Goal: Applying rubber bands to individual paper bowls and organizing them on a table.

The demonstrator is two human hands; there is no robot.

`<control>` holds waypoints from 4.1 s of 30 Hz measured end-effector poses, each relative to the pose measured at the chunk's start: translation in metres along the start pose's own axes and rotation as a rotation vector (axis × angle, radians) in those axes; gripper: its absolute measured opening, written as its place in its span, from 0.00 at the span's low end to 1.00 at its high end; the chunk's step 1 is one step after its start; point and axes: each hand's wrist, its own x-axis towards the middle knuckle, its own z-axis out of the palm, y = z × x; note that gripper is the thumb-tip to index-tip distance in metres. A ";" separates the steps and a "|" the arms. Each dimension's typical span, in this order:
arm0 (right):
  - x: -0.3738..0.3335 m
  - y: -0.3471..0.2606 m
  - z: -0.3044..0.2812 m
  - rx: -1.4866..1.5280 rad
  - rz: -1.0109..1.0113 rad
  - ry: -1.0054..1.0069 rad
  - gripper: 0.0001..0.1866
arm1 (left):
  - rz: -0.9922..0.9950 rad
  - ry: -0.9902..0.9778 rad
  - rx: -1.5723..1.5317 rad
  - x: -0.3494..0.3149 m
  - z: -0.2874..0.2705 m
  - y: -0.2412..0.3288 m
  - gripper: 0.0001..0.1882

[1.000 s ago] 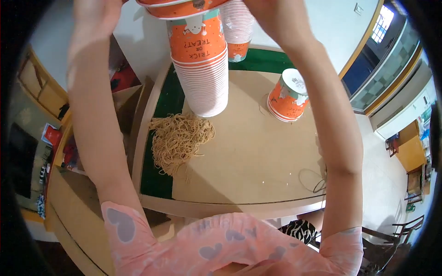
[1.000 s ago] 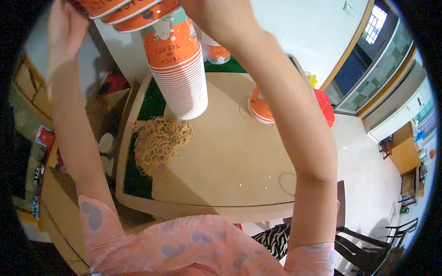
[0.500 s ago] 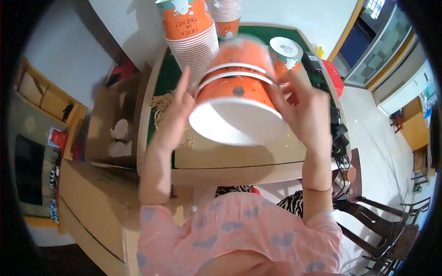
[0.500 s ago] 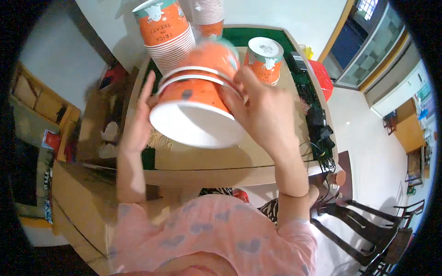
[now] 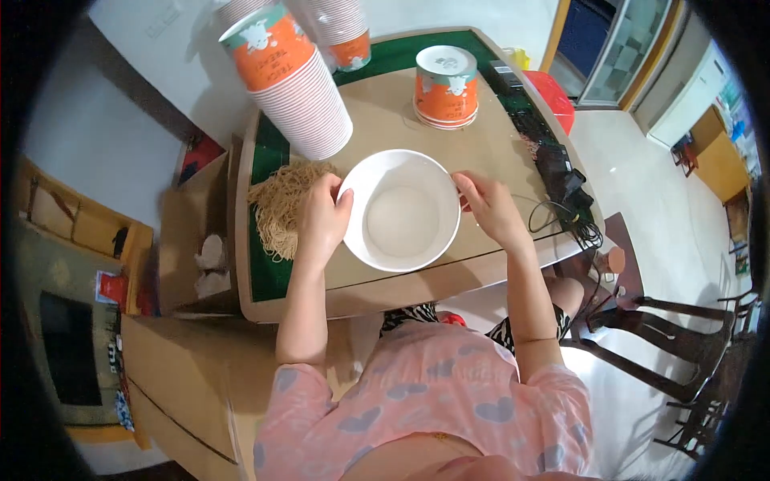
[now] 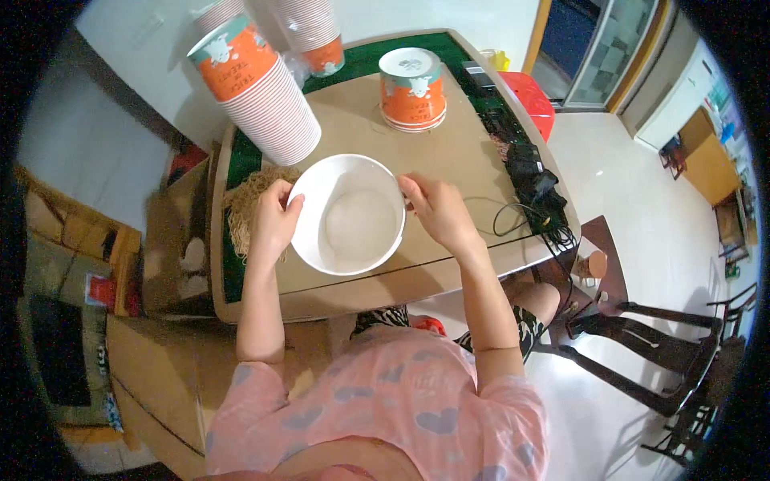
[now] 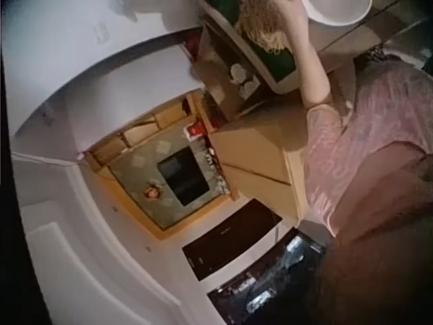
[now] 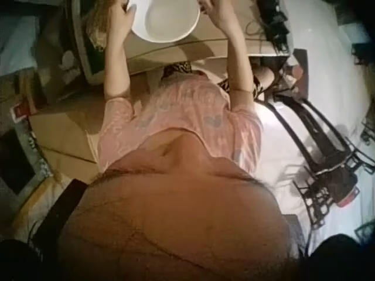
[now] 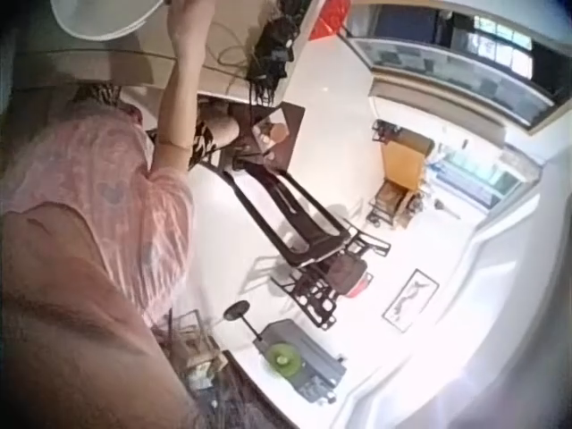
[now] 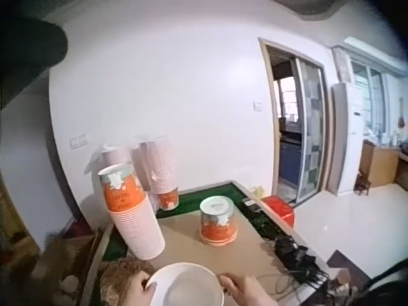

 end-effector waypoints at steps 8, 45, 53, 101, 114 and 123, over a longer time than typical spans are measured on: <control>-0.005 -0.045 -0.035 -0.312 -0.110 0.009 0.23 | 0.148 -0.110 -0.123 0.033 -0.013 0.044 0.09; 0.179 -0.089 -0.017 -0.643 -0.254 0.313 0.19 | -0.026 0.184 -0.585 0.076 -0.061 0.009 0.18; 0.178 -0.051 0.005 -0.509 -0.137 0.340 0.18 | -0.263 -0.015 -0.694 -0.018 0.021 -0.071 0.15; -0.066 0.149 -0.004 -0.950 -0.158 0.103 0.08 | 0.382 0.070 0.211 -0.103 0.084 -0.113 0.08; -0.061 0.148 -0.002 -0.956 -0.276 0.200 0.08 | 0.388 0.162 0.181 -0.106 0.089 -0.115 0.07; -0.069 0.146 -0.001 -0.845 -0.282 0.308 0.10 | 0.419 0.199 0.084 -0.112 0.090 -0.116 0.08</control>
